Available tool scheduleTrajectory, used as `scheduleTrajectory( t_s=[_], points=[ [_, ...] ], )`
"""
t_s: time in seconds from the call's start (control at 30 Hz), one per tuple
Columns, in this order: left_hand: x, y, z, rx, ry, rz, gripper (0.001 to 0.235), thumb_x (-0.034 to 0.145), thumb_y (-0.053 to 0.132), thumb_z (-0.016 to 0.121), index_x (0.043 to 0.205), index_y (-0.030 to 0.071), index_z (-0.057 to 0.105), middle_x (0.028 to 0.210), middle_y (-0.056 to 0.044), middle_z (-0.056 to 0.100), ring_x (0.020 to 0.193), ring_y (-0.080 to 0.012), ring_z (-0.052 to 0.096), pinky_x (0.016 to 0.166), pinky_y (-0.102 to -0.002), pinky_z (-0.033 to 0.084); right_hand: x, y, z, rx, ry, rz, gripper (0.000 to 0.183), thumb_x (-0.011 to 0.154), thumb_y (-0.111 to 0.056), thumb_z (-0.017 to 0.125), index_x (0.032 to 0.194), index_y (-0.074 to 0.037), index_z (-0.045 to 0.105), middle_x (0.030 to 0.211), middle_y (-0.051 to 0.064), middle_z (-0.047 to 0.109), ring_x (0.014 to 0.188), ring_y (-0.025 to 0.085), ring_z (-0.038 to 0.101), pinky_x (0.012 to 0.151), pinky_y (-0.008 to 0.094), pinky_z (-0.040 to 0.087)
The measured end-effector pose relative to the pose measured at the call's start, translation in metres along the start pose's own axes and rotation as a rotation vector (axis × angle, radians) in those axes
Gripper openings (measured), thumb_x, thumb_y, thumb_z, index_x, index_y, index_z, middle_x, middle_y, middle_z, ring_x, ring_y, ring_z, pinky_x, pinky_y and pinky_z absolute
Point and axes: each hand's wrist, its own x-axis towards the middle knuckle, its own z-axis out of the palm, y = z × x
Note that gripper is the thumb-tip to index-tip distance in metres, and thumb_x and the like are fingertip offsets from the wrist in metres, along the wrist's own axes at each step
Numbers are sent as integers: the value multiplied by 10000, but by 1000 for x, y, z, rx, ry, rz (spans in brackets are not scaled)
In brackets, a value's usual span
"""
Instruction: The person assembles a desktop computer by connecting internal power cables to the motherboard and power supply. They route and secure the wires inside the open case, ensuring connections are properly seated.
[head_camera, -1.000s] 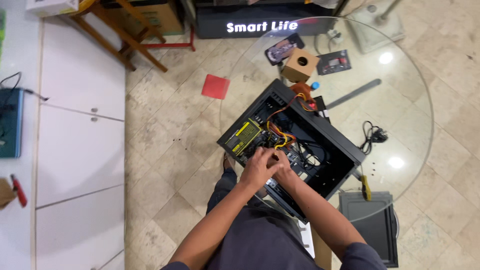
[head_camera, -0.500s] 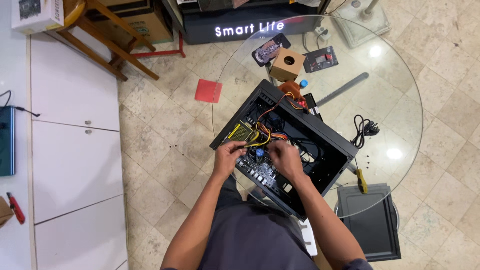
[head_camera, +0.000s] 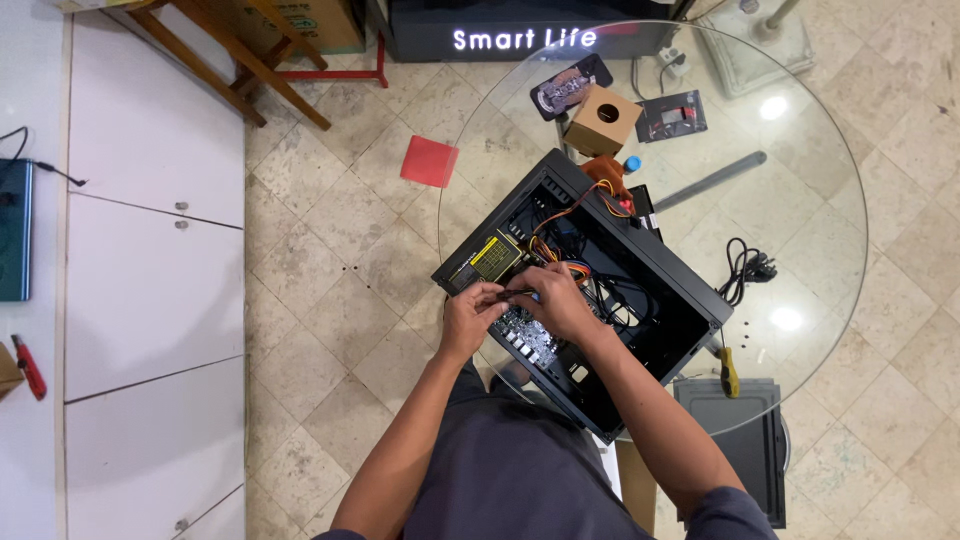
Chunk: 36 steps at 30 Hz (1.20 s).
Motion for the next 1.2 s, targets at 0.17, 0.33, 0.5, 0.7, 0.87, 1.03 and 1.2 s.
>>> scheduleTrajectory(
  t_s=[0.17, 0.33, 0.5, 0.7, 0.87, 1.03, 1.2],
  points=[
    [-3, -3, -2, -171, 24, -44, 217, 901, 64, 795, 1102, -11, 761, 908, -148, 795, 767, -135, 751, 716, -244, 641, 1, 9, 4, 175, -67, 93, 165, 894, -262, 804, 1022, -207, 715, 872, -16, 762, 862, 240, 692, 873, 420, 405],
    [8, -18, -1, -310, 34, -99, 196, 952, 83, 734, 1094, -51, 730, 873, -162, 786, 738, -159, 759, 659, -208, 629, 12, -15, -17, 415, -128, 127, 191, 960, -181, 740, 1126, -88, 736, 974, 119, 802, 959, 301, 757, 873, 449, 518],
    [10, -31, 1, -395, 49, -116, 199, 841, -11, 816, 1030, -50, 765, 918, -193, 789, 771, -219, 787, 679, -236, 643, 11, 10, -2, 229, -146, 58, 224, 887, -264, 818, 1063, -133, 774, 909, 77, 772, 799, 307, 725, 809, 443, 435],
    [-12, -15, -24, -539, 129, -117, 363, 871, -37, 783, 1210, -84, 661, 1023, -272, 763, 835, -320, 783, 745, -361, 675, 9, -4, -12, 408, -195, 147, 147, 931, -197, 754, 1027, -86, 767, 837, 73, 800, 686, 192, 714, 738, 354, 475],
    [-50, -28, -60, -504, 203, -187, 358, 886, -59, 747, 1226, -76, 637, 1045, -278, 757, 878, -323, 779, 772, -351, 661, 4, 2, -18, 748, -310, 329, 192, 956, -70, 691, 1131, -6, 738, 975, 117, 783, 929, 210, 698, 896, 395, 502],
    [-85, -71, -86, -482, 270, -264, 362, 906, -74, 720, 1250, -93, 609, 1094, -299, 742, 927, -342, 769, 815, -367, 649, 8, -7, -29, 832, -348, 378, 205, 981, -39, 638, 1156, 12, 731, 1010, 113, 779, 987, 197, 676, 932, 375, 495],
    [-108, -114, -100, -394, 282, -326, 346, 900, -107, 685, 1241, -91, 626, 1088, -280, 754, 918, -316, 769, 804, -349, 655, 13, -14, -34, 888, -369, 422, 225, 991, -59, 615, 1174, -1, 731, 1007, 97, 775, 992, 188, 671, 944, 349, 490]
  ],
)
